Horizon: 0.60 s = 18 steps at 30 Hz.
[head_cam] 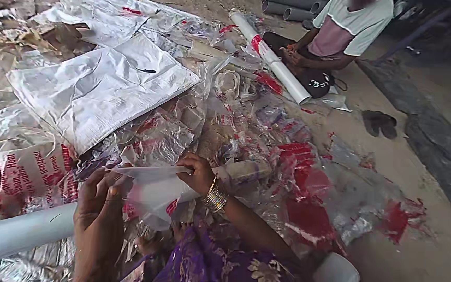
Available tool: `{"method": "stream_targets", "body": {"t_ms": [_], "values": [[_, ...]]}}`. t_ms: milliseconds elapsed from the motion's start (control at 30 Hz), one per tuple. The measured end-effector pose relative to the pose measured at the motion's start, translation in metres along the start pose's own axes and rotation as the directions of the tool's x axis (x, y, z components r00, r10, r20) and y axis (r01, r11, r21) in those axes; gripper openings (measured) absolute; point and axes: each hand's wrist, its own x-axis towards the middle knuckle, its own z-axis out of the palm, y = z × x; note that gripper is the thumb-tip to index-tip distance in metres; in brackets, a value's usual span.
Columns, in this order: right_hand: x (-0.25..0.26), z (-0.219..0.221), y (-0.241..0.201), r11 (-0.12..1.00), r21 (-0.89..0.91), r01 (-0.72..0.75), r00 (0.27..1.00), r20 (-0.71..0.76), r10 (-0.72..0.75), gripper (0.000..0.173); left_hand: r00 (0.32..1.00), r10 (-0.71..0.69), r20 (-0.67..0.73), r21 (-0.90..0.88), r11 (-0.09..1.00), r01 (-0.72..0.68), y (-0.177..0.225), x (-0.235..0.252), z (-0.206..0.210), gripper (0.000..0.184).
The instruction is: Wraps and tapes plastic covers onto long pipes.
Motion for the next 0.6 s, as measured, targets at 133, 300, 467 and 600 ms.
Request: {"method": "stream_targets", "body": {"t_ms": [133, 300, 467, 600], "values": [[-0.006, -0.055, 0.004, 0.991, -0.023, -0.132, 0.972, -0.2, 0.125, 0.019, 0.991, 0.014, 0.136, 0.639, 0.763, -0.098, -0.034, -0.014, -0.016, 0.085], [-0.044, -0.168, 0.04, 0.799, 0.285, -0.529, 0.464, -0.691, 0.554, 0.02, 0.93, -0.226, 0.288, 0.876, 0.454, -0.161, -0.099, -0.056, -0.028, 0.05], [-0.16, -0.256, 0.106, 0.568, 0.49, -0.661, -0.147, -0.827, 0.542, 0.035, 0.943, -0.08, 0.323, 0.904, 0.322, -0.283, -0.147, -0.08, -0.032, 0.063], [-0.261, -0.25, 0.136, 0.636, 0.408, -0.655, -0.115, -0.886, 0.45, 0.059, 0.936, -0.004, 0.353, 0.88, 0.342, -0.33, -0.16, -0.078, -0.037, 0.054]]}}
